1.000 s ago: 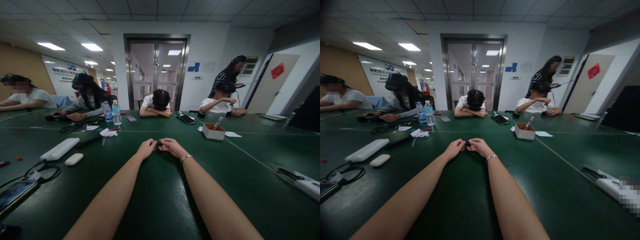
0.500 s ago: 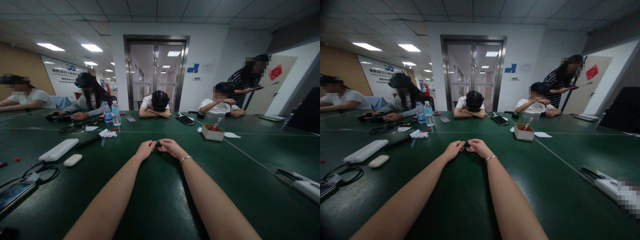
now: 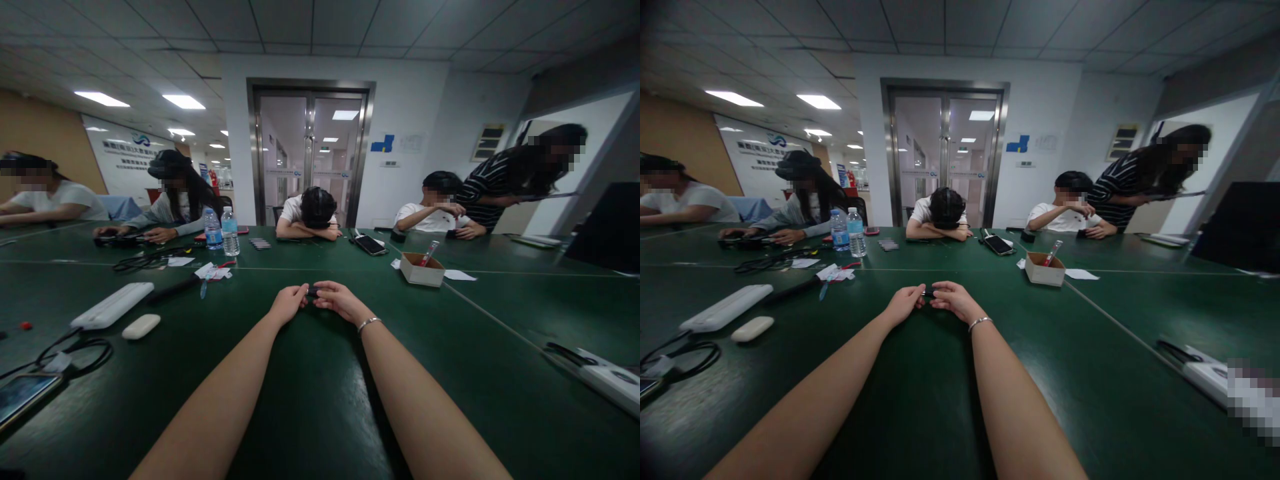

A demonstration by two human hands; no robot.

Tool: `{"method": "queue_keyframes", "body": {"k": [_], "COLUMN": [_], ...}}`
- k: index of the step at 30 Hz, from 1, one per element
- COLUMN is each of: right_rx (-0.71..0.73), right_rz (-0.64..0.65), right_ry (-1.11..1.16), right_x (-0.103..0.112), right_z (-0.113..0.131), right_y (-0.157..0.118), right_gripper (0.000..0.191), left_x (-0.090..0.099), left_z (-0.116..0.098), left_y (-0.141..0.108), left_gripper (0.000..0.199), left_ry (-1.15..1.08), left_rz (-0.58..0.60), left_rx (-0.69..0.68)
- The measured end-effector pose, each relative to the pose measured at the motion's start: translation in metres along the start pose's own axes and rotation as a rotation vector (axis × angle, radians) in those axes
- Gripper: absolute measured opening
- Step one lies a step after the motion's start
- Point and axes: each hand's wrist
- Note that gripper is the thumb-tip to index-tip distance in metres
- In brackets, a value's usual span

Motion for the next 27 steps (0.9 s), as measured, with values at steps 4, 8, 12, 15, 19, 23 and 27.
{"method": "queue_keyframes", "body": {"k": [4,8,12,15,19,23,27], "right_rx": [-0.032,-0.047,-0.040,-0.030,-0.027,-0.026,-0.013], "right_rz": [-0.038,-0.047,-0.045,-0.058,-0.074,-0.076,-0.070], "right_ry": [0.019,0.035,0.047,0.054,0.033,0.011,0.023], "right_x": [-0.001,-0.003,-0.004,-0.004,-0.005,-0.005,-0.005], "right_z": [0.000,0.001,0.002,0.002,0.001,-0.001,0.000], "right_y": [0.002,0.002,0.001,0.001,0.002,0.004,0.003], "right_gripper": [0.018,0.008,0.004,0.005,0.004,0.004,0.008], "left_x": [0.000,0.000,0.001,0.000,-0.003,-0.003,-0.001], "left_z": [0.000,-0.003,-0.006,-0.006,0.001,0.006,0.003], "left_y": [0.001,0.000,-0.003,-0.003,0.000,0.002,0.000], "left_gripper": [0.056,0.055,0.048,0.041,0.030,0.023,0.022], "left_ry": [0.006,0.035,0.057,0.017,-0.068,-0.105,-0.100], "left_rz": [0.012,0.002,-0.009,-0.040,-0.071,-0.115,-0.116], "left_rx": [0.009,-0.010,-0.014,-0.017,-0.058,-0.125,-0.166]}}
Point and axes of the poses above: each hand's wrist, its own y-axis towards the middle knuckle, its own x-axis out of the back of the hand, z = x × y, and after that the axes turned 3 degrees about -x, right-handed
